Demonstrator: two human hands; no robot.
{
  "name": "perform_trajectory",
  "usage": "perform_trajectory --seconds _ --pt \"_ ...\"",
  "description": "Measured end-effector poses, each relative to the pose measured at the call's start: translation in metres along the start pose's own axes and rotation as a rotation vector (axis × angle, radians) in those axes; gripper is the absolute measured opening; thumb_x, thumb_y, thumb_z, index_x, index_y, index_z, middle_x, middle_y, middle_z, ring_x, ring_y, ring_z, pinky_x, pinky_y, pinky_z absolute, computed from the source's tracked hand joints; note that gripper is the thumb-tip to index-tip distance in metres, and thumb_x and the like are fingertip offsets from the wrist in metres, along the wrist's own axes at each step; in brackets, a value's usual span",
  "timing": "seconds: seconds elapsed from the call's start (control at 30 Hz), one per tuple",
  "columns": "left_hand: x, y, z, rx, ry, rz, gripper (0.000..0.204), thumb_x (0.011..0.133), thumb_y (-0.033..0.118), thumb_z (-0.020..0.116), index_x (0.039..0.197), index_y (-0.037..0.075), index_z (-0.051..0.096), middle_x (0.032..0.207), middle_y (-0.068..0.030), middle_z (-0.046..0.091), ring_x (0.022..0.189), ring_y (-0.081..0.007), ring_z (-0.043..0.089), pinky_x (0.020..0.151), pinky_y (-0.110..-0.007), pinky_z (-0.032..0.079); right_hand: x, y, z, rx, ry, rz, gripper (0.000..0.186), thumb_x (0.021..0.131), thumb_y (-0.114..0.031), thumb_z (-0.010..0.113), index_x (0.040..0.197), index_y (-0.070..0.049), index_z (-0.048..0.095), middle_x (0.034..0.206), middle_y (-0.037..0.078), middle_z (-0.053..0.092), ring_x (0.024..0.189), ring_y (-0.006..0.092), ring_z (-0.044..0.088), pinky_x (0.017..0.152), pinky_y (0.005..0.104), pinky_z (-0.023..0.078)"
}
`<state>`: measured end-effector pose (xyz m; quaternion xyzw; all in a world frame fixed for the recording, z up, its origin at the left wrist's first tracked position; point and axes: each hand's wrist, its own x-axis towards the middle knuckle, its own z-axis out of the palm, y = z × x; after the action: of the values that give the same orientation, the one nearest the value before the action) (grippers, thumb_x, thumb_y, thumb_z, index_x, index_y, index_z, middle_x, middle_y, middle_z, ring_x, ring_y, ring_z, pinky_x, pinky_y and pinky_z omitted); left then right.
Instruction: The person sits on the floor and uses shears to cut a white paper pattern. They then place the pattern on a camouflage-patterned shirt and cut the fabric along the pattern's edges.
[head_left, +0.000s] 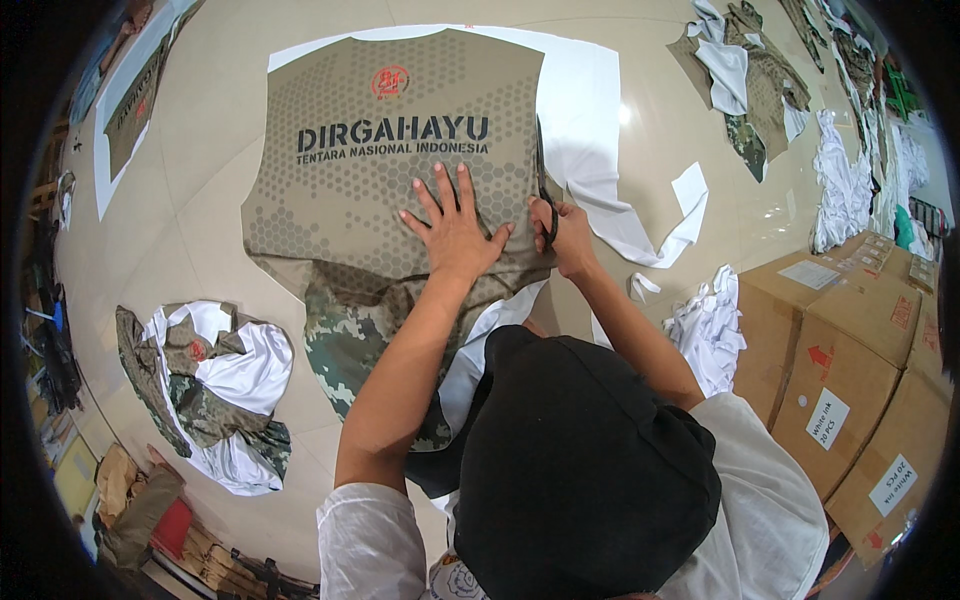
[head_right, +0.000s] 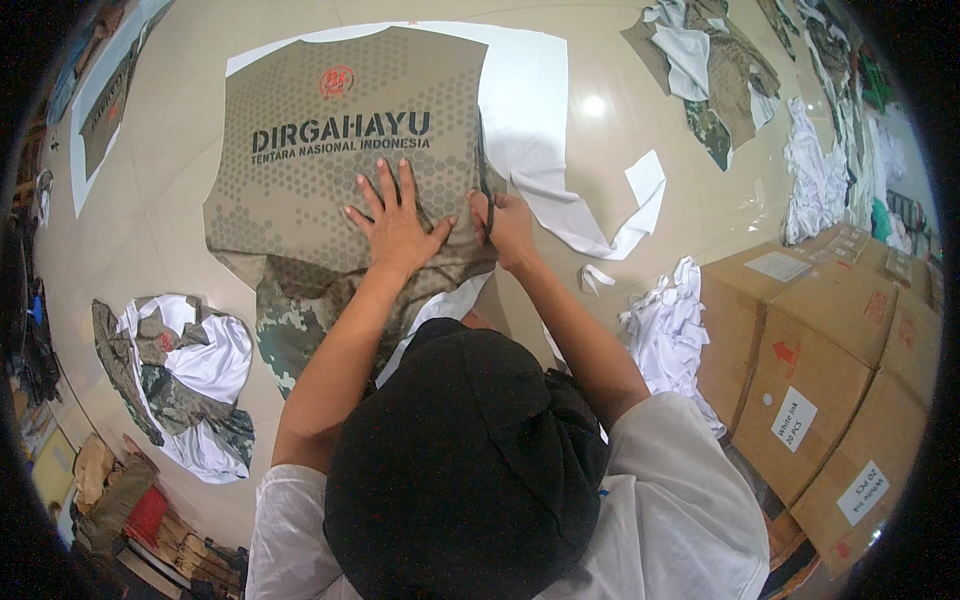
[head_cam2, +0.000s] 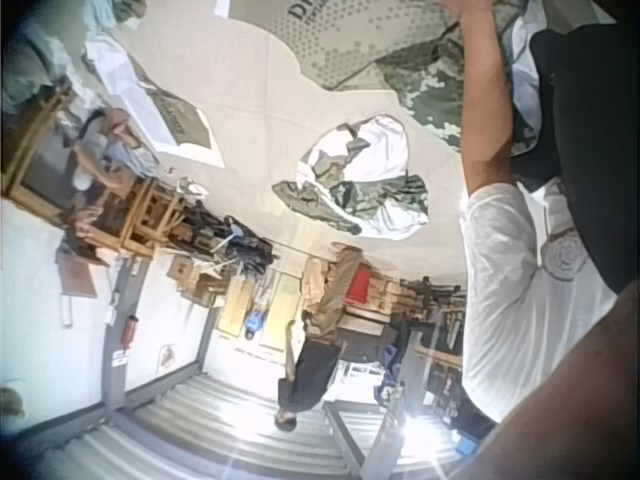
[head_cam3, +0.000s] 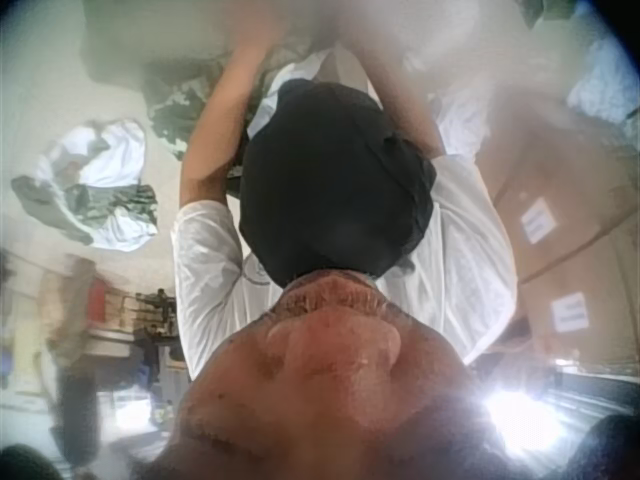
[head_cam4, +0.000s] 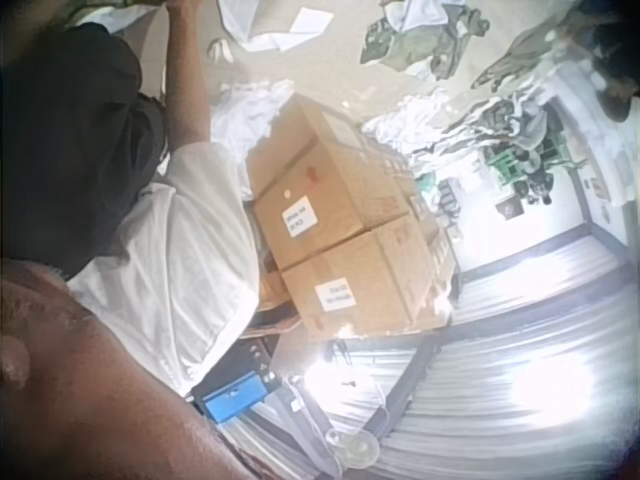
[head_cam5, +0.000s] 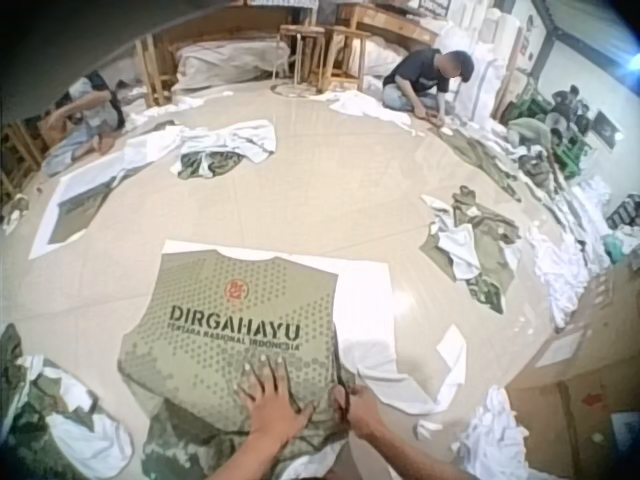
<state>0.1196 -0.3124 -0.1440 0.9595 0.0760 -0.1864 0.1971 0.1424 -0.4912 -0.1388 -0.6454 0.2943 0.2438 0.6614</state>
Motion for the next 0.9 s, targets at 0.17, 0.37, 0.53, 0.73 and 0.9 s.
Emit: perform_trajectory --seconds 0.17,0.37,0.53,0.73,0.9 --pt "0.0 0.001 0.0 0.009 0.005 0.002 0.122 0.083 0.059 0.077 0.17 0.013 0.005 0.176 -0.0205 -0.004 0.158 -0.0547 -0.008 0.116 -0.083 0.002 0.005 -0.001 0.001 0.031 -0.004 0.018 0.034 0.088 -0.033 0.079 0.076 -0.007 0.061 0.065 0.001 0.058 0.051 0.0123 0.053 0.048 0.0293 0.042" --pt "0.0 0.0 0.0 -0.002 -0.009 0.002 0.122 0.083 0.058 0.077 0.17 0.013 0.004 0.176 -0.0206 -0.005 0.158 -0.0549 -0.008 0.116 -0.083 0.001 0.006 -0.001 0.003 0.024 0.011 0.004 0.034 0.088 -0.033 0.08 0.077 -0.006 0.061 0.064 0.001 0.057 0.051 0.0123 0.053 0.048 0.0292 0.042" --pt "0.0 0.0 0.0 -0.007 -0.013 0.001 0.122 0.083 0.058 0.077 0.17 0.012 0.005 0.176 -0.0206 -0.005 0.158 -0.0547 -0.009 0.116 -0.083 0.001 0.01 0.003 0.002 0.012 0.008 -0.014 0.036 0.088 -0.033 0.08 0.076 -0.005 0.061 0.064 0.002 0.058 0.05 0.013 0.053 0.047 0.0291 0.042" --pt "0.0 -0.001 0.0 -0.014 -0.009 0.001 0.122 0.083 0.059 0.077 0.17 0.013 0.005 0.176 -0.0204 -0.005 0.158 -0.0544 -0.009 0.116 -0.082 0.0 0.009 0.004 0.006 0.038 0.014 -0.02 0.036 0.088 -0.033 0.08 0.076 -0.005 0.061 0.064 0.002 0.058 0.049 0.0128 0.054 0.046 0.029 0.041" --pt "0.0 -0.001 0.001 -0.017 -0.002 0.004 0.122 0.083 0.058 0.077 0.17 0.013 0.005 0.176 -0.0203 -0.005 0.158 -0.0542 -0.009 0.116 -0.082 0.0 0.005 -0.001 0.01 0.037 0.021 -0.023 0.034 0.088 -0.029 0.079 0.074 -0.005 0.06 0.063 0.002 0.057 0.05 0.0132 0.054 0.046 0.0298 0.041"
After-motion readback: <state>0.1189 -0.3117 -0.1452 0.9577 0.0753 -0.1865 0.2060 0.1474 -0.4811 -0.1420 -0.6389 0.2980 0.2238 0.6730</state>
